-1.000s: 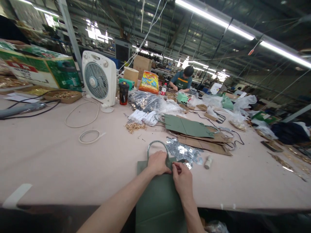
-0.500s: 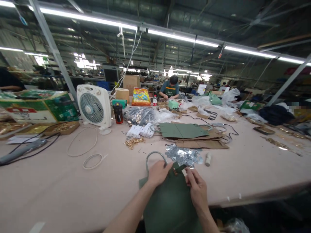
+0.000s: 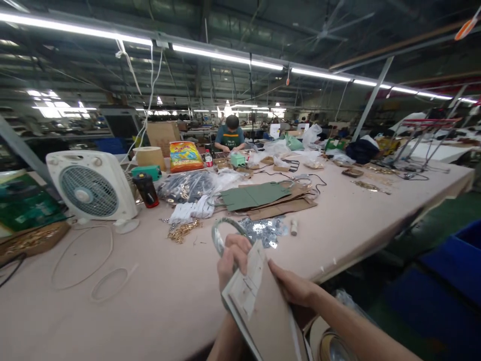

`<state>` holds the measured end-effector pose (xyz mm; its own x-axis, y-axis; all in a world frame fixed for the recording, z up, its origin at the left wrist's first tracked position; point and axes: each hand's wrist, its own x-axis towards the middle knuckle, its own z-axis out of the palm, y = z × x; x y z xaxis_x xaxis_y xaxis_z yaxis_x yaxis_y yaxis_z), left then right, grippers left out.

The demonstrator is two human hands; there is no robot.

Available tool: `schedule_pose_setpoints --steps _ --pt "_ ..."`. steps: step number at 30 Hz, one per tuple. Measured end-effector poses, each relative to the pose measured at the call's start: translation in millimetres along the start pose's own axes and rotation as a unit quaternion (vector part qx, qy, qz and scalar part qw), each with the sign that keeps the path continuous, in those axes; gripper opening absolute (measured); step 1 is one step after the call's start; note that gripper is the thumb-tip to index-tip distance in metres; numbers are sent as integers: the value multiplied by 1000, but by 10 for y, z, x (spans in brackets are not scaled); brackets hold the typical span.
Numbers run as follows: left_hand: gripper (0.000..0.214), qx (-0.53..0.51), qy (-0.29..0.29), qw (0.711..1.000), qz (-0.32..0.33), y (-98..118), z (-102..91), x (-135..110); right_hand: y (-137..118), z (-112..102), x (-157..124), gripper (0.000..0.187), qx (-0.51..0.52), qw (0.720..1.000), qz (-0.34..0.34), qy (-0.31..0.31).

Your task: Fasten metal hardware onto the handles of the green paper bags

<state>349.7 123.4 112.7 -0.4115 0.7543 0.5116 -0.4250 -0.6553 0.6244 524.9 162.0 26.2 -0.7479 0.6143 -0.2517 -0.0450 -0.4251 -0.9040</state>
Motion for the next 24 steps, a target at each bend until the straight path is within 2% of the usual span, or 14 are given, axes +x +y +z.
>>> schedule_pose_setpoints --steps 2,5,8,11,12,15,18,20,21,23,24 --pt "60 -41 25 999 -25 -92 5 -66 6 -81 -18 85 73 997 16 12" --pt "59 -58 37 994 -83 -288 -150 -189 -104 -265 -82 94 95 995 4 31" --pt "52 -47 77 987 -130 -467 -441 -287 -225 -348 -104 81 85 995 -16 52" --pt "51 17 93 974 -207 -516 -800 -314 -259 -285 -1 62 56 992 -55 94" --pt "52 48 105 963 -243 -491 -924 -309 -251 -247 65 64 48 991 -68 108" --pt "61 109 175 922 -327 -302 -1264 -285 -194 -135 331 86 40 987 -83 132" --pt "67 48 212 906 -363 -30 -1533 -276 -100 -73 629 100 34 983 -97 155" --pt "67 23 200 912 -358 135 -1682 -275 -29 -56 801 101 15 978 -95 185" --pt "66 57 190 918 -345 204 -1747 -274 6 -51 873 101 2 976 -89 201" --pt "58 230 164 917 -281 306 -1846 -279 72 -38 988 102 -31 971 -76 224" --pt "52 345 142 898 -232 337 -1872 -289 100 -30 1033 105 -46 969 -71 233"
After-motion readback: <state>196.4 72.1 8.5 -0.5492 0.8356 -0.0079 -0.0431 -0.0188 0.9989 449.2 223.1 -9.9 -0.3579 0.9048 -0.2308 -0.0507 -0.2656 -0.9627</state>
